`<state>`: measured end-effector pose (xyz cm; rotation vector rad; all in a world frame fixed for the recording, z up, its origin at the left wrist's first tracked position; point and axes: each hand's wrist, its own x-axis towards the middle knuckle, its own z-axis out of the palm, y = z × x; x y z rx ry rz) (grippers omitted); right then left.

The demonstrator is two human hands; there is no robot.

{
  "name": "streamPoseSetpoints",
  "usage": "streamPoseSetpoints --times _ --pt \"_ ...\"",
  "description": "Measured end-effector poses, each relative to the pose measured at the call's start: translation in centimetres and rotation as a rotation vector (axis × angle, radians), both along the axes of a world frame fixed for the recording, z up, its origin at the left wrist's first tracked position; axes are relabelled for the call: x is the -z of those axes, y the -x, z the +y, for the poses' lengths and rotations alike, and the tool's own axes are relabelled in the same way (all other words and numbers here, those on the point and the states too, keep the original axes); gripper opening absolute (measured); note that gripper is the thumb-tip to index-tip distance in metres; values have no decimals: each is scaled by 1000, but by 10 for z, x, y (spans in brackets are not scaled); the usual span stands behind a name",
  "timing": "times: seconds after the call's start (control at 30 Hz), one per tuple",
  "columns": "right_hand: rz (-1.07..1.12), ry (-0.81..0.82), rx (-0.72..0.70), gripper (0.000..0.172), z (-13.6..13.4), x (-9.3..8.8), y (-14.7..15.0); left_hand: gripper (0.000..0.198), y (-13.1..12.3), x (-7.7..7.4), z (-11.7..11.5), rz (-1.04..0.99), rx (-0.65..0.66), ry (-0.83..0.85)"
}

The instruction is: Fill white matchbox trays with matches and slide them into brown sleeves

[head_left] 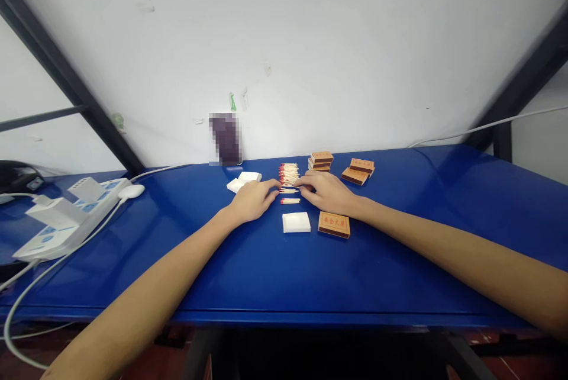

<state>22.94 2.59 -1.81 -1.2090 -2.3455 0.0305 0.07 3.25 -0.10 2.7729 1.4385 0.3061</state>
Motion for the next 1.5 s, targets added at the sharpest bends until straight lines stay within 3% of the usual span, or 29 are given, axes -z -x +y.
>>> streamPoseSetpoints --times 0.9,1.17,1.5 --pt "29 -21 -131 25 1 1 0 45 -1 2 0 68 -14 -11" --pt "35 -34 -8 23 -1 0 1 41 2 1 1 41 17 -19" --pt "28 8 -78 27 -1 -1 0 36 3 2 3 41 35 -28"
